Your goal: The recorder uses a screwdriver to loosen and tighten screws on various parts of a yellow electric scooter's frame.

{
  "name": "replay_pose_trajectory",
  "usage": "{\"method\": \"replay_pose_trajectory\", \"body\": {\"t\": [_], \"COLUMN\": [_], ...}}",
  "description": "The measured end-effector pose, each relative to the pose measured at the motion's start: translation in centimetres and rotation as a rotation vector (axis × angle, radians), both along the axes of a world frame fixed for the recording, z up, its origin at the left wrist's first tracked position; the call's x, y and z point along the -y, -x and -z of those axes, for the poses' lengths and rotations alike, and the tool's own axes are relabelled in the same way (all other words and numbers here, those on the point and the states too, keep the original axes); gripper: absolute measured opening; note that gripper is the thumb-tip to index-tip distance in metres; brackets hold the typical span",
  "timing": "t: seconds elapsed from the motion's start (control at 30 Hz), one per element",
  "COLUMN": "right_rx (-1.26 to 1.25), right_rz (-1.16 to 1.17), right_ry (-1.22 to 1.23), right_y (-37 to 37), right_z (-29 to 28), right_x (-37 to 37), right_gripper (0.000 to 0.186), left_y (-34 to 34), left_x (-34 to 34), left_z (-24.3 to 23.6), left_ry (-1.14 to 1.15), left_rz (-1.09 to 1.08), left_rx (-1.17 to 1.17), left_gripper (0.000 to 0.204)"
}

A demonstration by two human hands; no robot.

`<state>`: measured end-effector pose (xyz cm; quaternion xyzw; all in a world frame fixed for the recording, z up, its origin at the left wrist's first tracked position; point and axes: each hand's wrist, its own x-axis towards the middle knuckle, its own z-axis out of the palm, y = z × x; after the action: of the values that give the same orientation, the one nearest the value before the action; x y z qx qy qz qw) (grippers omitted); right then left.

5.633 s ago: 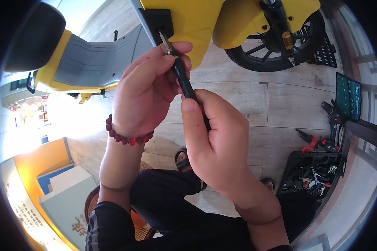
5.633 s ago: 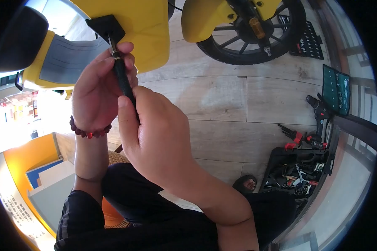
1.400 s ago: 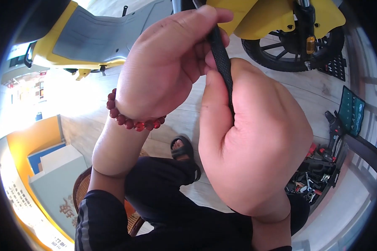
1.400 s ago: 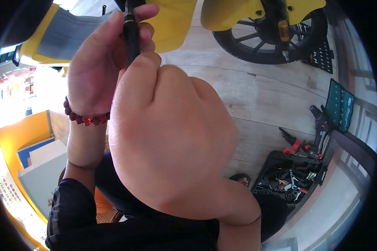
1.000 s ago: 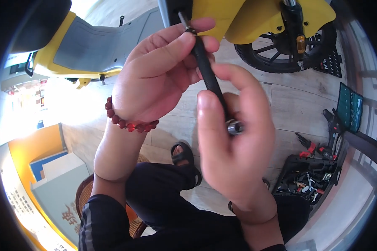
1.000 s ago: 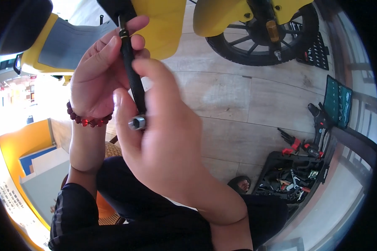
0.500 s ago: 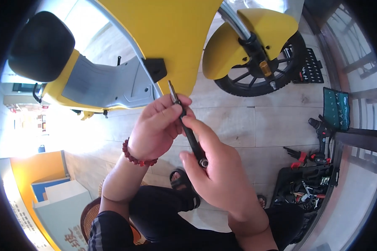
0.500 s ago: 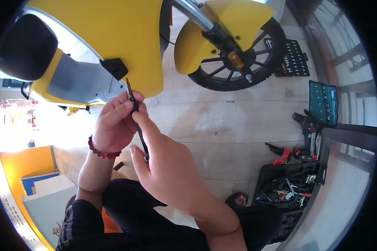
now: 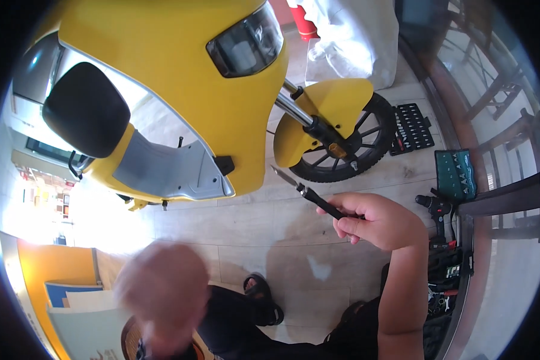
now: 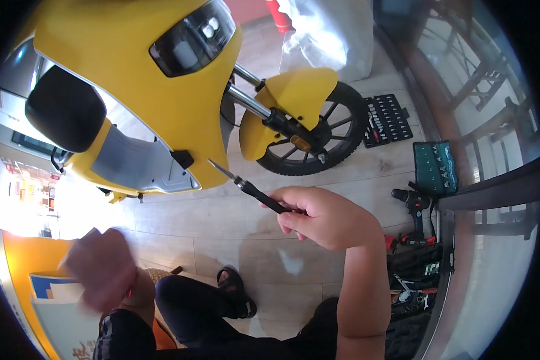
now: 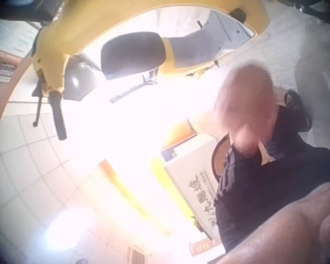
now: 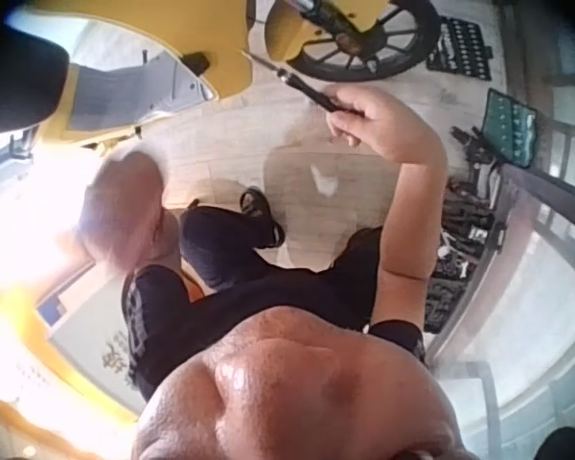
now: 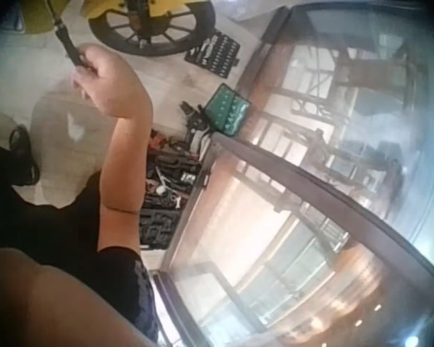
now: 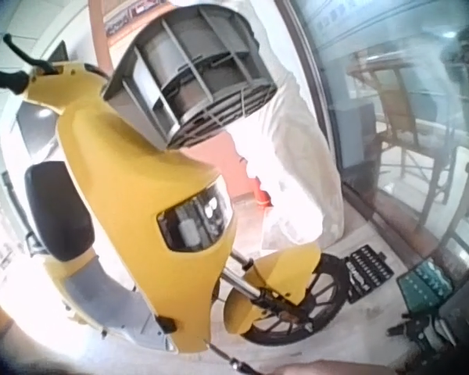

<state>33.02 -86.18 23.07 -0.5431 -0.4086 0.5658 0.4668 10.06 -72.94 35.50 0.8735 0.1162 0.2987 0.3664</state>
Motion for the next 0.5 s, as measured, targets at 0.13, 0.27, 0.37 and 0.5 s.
{"method": "replay_pose_trajectory", "body": {"t": [0.13,0.27,0.37,0.5], "right_rx": [-0.168,-0.282,-0.300,-0.426], "right_rz": [-0.125,-0.269,-0.274,-0.197], "right_ry": [-0.023,-0.077,-0.115,-0.143], "right_y": [0.5,2.2,1.9,1.8], "right_z": [2.0,2.2,2.3,2.4], "right_x": [-0.1,-0.9,-1.0,-0.5], "right_gripper": [0.028,0.028,0.029,0.031], "left_y": [-2.4,-3.6,-2.7,-2.9], "left_x": [3.5,6.4,6.4,7.3], "left_z": [-3.8,-4.4,-5.1,-5.7], "left_ry": [-0.001,-0.064,-0.082,0.043], "left_rz": [0.576,0.743,0.751,0.589], "left_rx": [0.520,0.804,0.750,1.034], "left_gripper": [0.011,0.013,0.011,0.010]}}
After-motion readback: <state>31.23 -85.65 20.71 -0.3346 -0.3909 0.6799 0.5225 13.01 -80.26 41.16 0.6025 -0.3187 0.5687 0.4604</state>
